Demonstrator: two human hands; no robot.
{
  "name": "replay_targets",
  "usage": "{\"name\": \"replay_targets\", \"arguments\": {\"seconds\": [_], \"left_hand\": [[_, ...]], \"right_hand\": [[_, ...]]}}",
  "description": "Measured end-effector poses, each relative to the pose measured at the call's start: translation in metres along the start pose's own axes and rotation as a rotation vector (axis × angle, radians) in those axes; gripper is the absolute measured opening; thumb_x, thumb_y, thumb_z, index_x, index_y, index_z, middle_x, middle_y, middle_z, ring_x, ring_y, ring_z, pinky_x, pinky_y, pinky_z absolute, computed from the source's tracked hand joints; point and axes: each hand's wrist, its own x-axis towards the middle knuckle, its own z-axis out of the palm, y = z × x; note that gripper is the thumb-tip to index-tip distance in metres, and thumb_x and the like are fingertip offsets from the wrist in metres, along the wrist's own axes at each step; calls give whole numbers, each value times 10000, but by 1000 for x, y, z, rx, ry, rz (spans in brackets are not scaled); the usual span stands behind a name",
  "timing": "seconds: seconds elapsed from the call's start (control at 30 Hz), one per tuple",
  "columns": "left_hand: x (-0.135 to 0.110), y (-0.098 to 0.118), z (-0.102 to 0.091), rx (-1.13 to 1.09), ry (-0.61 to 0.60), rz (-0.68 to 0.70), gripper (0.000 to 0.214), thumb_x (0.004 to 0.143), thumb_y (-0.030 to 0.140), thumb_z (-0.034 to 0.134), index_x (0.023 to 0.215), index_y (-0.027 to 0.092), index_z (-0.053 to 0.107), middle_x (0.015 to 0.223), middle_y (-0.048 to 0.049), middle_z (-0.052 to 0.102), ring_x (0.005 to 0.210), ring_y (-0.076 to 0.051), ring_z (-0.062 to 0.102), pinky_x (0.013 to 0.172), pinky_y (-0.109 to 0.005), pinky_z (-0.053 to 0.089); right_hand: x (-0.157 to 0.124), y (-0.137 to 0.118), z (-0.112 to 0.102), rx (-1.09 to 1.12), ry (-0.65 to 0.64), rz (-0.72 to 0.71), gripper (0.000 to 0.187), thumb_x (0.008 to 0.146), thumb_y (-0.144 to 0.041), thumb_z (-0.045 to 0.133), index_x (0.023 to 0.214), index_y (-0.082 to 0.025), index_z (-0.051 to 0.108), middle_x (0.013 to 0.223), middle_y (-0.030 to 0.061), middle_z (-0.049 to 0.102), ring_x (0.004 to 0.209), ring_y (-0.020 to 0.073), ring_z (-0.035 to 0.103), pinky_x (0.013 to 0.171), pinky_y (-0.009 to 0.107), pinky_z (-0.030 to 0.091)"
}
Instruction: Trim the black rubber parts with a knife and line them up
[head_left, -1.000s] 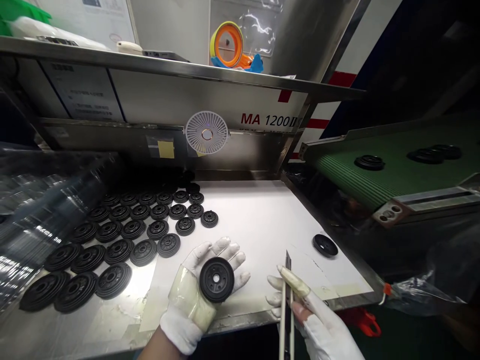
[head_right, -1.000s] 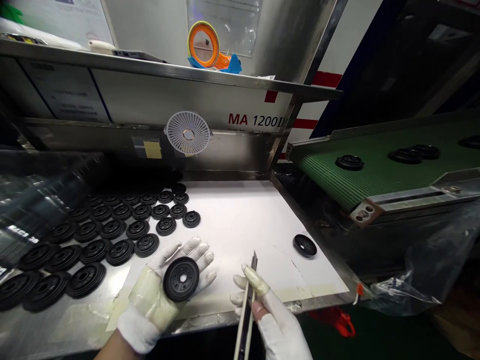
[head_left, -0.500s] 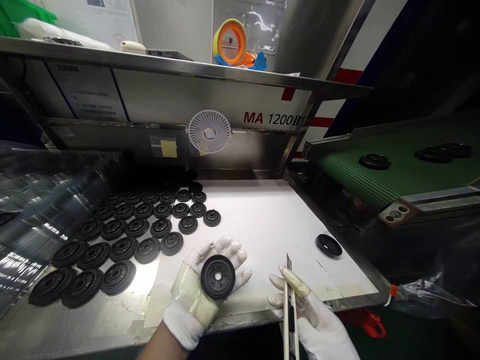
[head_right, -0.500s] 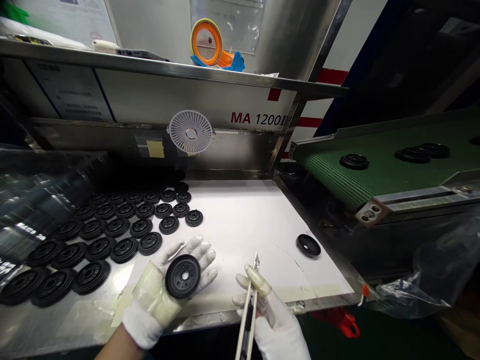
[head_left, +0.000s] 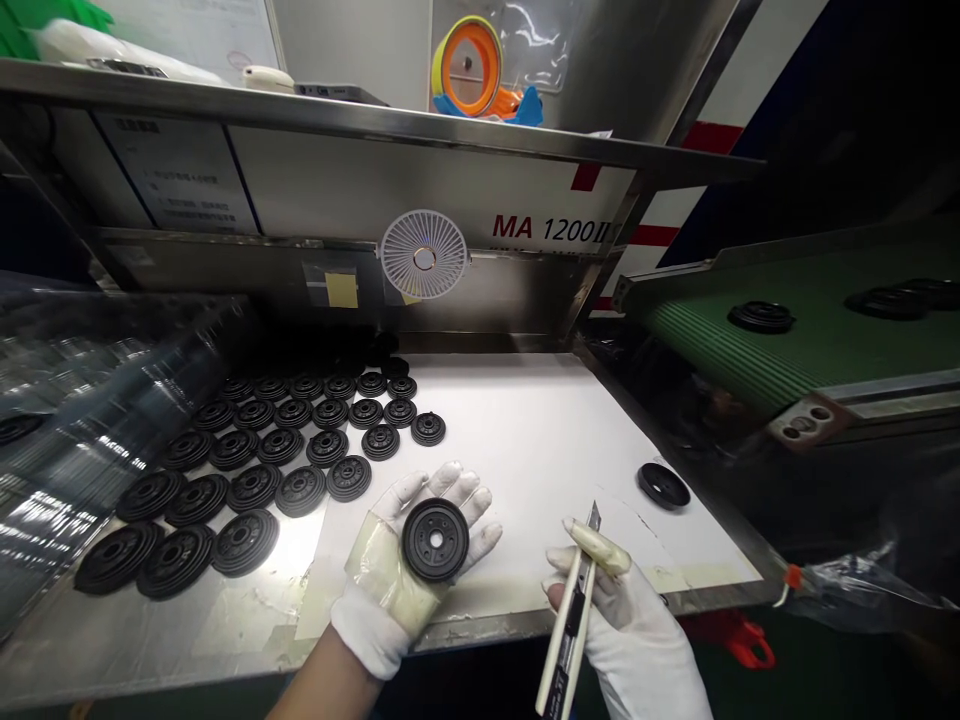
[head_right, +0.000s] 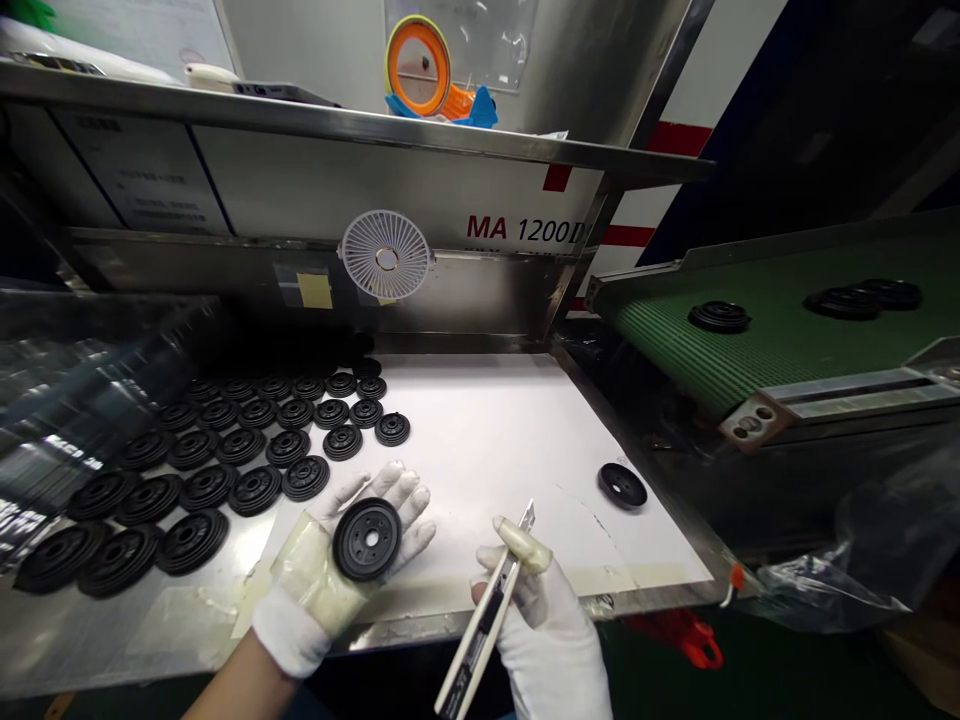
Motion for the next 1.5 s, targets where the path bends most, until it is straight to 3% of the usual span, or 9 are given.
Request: {"name": "replay_targets", "arguments": {"seconds": [0.3, 0.47, 0.67, 0.83, 0.97, 1.07, 1.27, 1.4, 1.5], "left_hand": [[6, 5, -4, -174, 64, -5, 325, 822, 143, 552, 1147, 131, 568, 1151, -131, 625, 1173, -298, 514, 984, -564, 390], [6, 7, -4, -153, 88, 4, 275, 819, 161, 563, 1090, 114, 580, 1071, -120, 651, 1133, -275, 547, 980, -533, 411], [0, -8, -1, 180, -48, 211, 417, 831, 229, 550, 1233, 119, 524, 1325, -160, 508, 1234, -322, 448, 1027, -514, 364], [-13, -24, 1, 778, -189, 381, 633, 682, -12, 576, 1272, 211, 526, 1367, -70, 486, 1294, -268, 380, 1093, -398, 290], [-14, -27, -2, 1075, -164, 486, 685, 612, -90, 498, 1215, 221, 591, 1336, -42, 520, 1295, -241, 379, 1105, -348, 253], [-9, -25, -6, 1056, -163, 507, 689, 625, -77, 504, 1245, 219, 568, 1353, -56, 500, 1286, -249, 392, 1093, -359, 273], [-10, -27, -10, 1033, -165, 437, 677, 607, -76, 542, 1223, 200, 582, 1326, -76, 525, 1260, -266, 423, 1064, -351, 320], [-1, -15, -10, 1072, -192, 434, 475, 693, 4, 553, 1113, 199, 661, 1234, -71, 595, 1197, -259, 483, 1074, -359, 295], [16, 0, -7, 1135, -194, 532, 358, 680, 30, 596, 963, 213, 716, 1202, -60, 611, 1247, -240, 412, 1114, -316, 178]], "right_hand": [[-6, 1, 9, -6, -87, 71, 521, 645, -340, 787, 1125, -241, 611, 956, 35, 692, 955, 213, 638, 845, 289, 536], [-8, 3, 8, -6, -153, 73, 464, 715, -331, 702, 1160, -262, 592, 1048, 57, 674, 935, 231, 643, 847, 350, 529], [-8, -2, 17, -5, -240, 90, 418, 810, -464, 589, 1147, -217, 575, 1039, 92, 664, 922, 256, 649, 857, 392, 504], [0, 6, 43, -156, -389, 4, 324, 799, -418, 648, 1027, -191, 608, 956, 67, 673, 897, 236, 635, 819, 344, 501], [3, 14, 52, -125, -375, -18, 223, 827, -372, 618, 971, -202, 629, 938, 51, 670, 882, 222, 625, 771, 310, 502], [3, 16, 49, -61, -316, -46, 196, 824, -374, 621, 929, -209, 635, 892, 43, 667, 826, 211, 619, 702, 286, 503], [2, 20, 44, -50, -300, -40, 175, 813, -362, 628, 914, -221, 643, 898, 59, 666, 817, 227, 615, 716, 327, 512], [11, 14, 28, -184, -347, -54, 351, 846, -290, 548, 1194, -265, 577, 1002, 49, 655, 641, 155, 588, 608, 297, 512], [50, -27, 0, -450, -265, -235, 575, 868, -225, 446, 1414, -345, 313, 1187, 39, 600, 659, 134, 597, 548, 261, 496]]}}
